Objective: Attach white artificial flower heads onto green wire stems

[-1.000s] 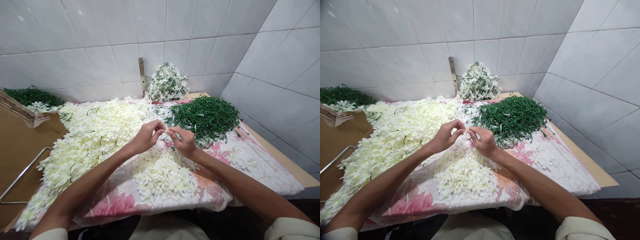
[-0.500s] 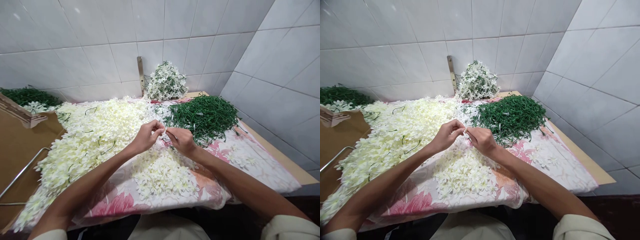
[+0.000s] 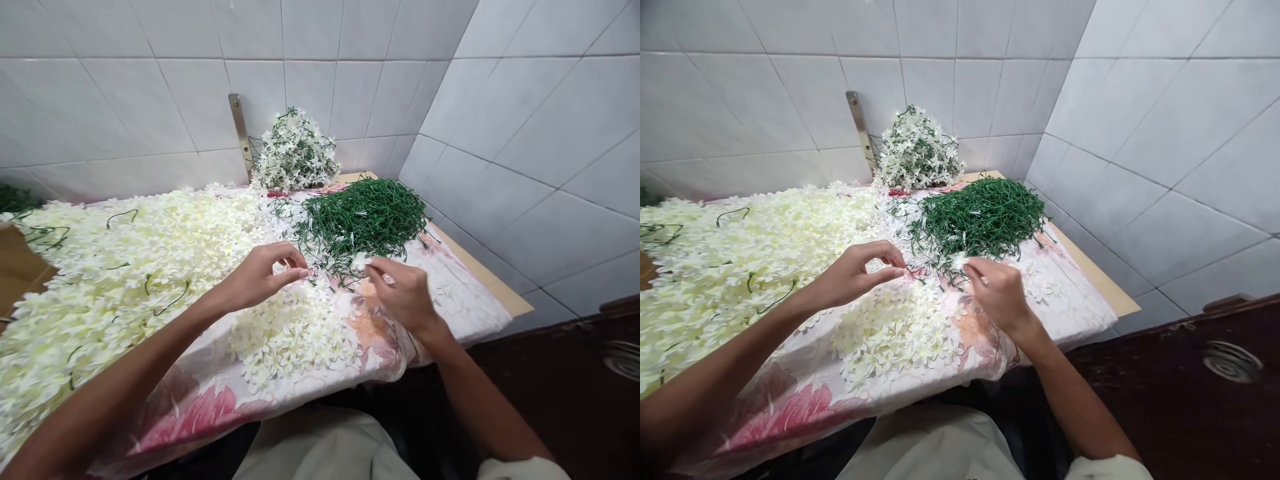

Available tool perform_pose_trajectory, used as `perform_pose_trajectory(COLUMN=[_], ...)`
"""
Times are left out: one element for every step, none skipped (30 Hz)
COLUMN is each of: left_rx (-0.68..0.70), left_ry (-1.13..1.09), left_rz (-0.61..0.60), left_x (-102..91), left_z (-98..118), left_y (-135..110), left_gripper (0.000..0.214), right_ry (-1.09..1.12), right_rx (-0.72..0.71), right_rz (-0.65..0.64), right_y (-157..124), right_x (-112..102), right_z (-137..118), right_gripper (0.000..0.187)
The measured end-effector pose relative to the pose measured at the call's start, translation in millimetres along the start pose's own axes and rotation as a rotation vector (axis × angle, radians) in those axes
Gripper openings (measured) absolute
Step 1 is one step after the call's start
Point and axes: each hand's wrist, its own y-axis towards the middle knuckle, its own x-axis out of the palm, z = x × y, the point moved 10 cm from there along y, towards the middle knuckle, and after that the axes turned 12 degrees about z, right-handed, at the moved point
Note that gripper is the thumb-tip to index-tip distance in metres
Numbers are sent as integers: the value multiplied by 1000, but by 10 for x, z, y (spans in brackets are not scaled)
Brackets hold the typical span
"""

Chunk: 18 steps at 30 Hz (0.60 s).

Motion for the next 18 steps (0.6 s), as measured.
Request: perform_pose_trajectory(left_rx=[11, 24, 35, 45, 55, 63, 68, 74, 81, 88, 95, 102, 112, 120, 127, 133, 140, 148], left_ry=[10, 19, 31, 45, 61, 79, 97, 117, 141, 167, 196, 227, 257, 290, 325, 360, 395, 433], left_rz=[-12, -24, -36, -44, -51, -59, -67, -73, -78, -79, -79, -75, -69, -59, -49, -44, -46, -55], left_x=[10, 24, 40, 54, 70, 85, 100, 110, 118, 121, 119, 113, 106, 98, 93, 97, 114, 143], left_z=[5, 7, 4, 1, 0, -1, 0, 4, 9, 14, 14, 11, 2, -15, -41, -76, -119, -167], left_y=[-5, -10, -13, -17, -21, -25, -29, -32, -35, -36, -35, -32, -30, -28, -28, -31, -38, -49], left_gripper=[20, 20, 21, 22, 22, 22, 22, 23, 23, 23, 23, 24, 24, 24, 23, 22, 21, 20], right_ry=[-48, -99, -167, -236, -297, -354, -405, -453, -501, -546, -588, -621, -643, -653, -651, -639, -622, -607], right_rx=[59, 104, 146, 173, 185, 190, 173, 138, 99, 60, 30, 11, 4, 4, 7, 10, 14, 23], right_rz=[57, 69, 88, 111, 105, 72, 18, -49, -115, -172, -213, -238, -249, -252, -249, -245, -236, -213], right_y=[-70, -148, -222, -287, -345, -395, -436, -470, -501, -528, -550, -565, -575, -581, -583, -583, -576, -558], right_x=[-162, -280, -405, -529, -615, -662, -673, -655, -623, -587, -557, -536, -527, -525, -531, -540, -556, -588], right_z=[190, 376, 562, 729, 870, 994, 1082, 1139, 1175, 1196, 1210, 1224, 1241, 1262, 1286, 1310, 1331, 1348], right_gripper=[14, 13, 12, 12, 12, 13, 14, 15, 17, 18, 18, 19, 19, 20, 20, 21, 22, 22])
